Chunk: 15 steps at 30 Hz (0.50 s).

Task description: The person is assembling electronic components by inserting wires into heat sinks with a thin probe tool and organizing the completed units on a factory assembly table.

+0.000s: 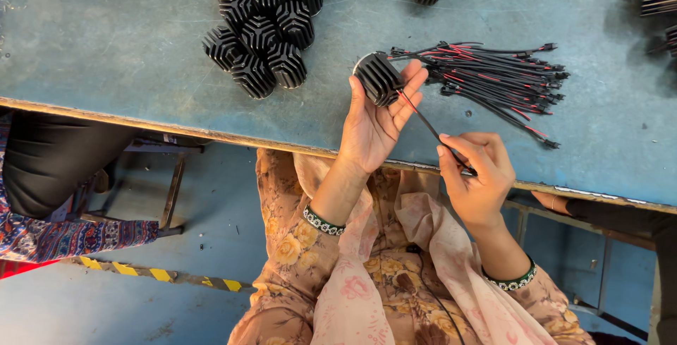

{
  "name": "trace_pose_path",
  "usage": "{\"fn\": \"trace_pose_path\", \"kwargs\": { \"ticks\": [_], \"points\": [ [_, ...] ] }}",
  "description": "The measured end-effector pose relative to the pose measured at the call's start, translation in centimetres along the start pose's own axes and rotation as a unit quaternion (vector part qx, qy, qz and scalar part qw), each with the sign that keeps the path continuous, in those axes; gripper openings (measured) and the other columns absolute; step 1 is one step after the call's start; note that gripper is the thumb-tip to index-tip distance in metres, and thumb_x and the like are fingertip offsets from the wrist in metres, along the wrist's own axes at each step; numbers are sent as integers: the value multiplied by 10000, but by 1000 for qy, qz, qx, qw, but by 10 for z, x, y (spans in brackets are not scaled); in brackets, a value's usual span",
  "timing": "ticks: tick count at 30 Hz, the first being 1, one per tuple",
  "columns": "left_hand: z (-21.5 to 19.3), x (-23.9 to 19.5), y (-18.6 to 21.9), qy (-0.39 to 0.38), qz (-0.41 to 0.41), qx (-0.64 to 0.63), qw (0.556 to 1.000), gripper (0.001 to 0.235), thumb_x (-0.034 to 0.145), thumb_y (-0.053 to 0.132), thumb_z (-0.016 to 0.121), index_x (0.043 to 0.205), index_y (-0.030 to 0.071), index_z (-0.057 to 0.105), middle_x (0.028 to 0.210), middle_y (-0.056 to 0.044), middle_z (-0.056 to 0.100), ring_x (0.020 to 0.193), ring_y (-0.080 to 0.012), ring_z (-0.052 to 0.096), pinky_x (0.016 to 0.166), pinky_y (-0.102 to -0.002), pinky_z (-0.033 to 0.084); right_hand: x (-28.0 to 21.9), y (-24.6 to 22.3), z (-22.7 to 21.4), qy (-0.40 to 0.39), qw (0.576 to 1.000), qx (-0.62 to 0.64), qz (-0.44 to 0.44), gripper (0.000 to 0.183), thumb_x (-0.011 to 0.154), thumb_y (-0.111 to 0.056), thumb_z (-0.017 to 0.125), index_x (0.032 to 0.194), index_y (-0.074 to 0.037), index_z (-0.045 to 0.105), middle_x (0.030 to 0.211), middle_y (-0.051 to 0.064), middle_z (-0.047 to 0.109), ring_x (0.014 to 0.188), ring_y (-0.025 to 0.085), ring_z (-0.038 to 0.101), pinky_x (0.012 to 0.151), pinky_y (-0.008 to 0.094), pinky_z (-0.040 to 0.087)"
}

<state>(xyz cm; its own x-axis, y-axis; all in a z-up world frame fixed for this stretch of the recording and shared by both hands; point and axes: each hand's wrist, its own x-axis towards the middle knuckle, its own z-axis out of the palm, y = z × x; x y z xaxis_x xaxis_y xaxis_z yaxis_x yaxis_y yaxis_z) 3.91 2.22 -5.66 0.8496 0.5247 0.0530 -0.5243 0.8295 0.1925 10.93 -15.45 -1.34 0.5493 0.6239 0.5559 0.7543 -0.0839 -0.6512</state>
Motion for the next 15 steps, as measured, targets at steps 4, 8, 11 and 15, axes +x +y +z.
{"fn": "trace_pose_path", "kwargs": {
  "ticks": [4, 8, 11, 15],
  "points": [
    [0, -1, -1, -5, -6, 17, 1000, 712, 1103, 578, 337, 1570, 41, 351, 1609, -228, 409, 1503, -358, 416, 1202, -425, 455, 3, 1, 1, -3, 1000, 9, 4, 228, 946, 58, 783, 1151, -30, 737, 1044, 81, 618, 731, 87, 578, 635, 222, 469],
    [0, -4, -1, -30, -15, 22, 999, 714, 1093, 591, 359, 1584, 73, 344, 1630, -205, 391, 1502, -378, 416, 1192, -457, 462, 6, 2, 3, -3, 1000, 17, -3, 214, 946, 61, 781, 1132, -38, 745, 1034, 75, 616, 692, 72, 567, 599, 213, 448],
    [-1, -5, -1, -47, -18, 12, 999, 690, 1077, 596, 376, 1613, 163, 330, 1649, -188, 370, 1502, -381, 411, 1195, -458, 460, 4, 2, 5, -5, 1000, 15, 3, 211, 940, 66, 780, 1117, -48, 754, 1028, 74, 615, 677, 63, 568, 569, 205, 430],
    [-2, -6, -2, -56, -16, 29, 998, 698, 1077, 596, 401, 1619, 161, 333, 1669, -186, 355, 1520, -397, 401, 1218, -485, 438, 2, 1, 4, 1, 1000, 4, -5, 215, 938, 64, 787, 1111, -60, 756, 1027, 68, 612, 695, 60, 585, 571, 204, 439]
  ]
}}
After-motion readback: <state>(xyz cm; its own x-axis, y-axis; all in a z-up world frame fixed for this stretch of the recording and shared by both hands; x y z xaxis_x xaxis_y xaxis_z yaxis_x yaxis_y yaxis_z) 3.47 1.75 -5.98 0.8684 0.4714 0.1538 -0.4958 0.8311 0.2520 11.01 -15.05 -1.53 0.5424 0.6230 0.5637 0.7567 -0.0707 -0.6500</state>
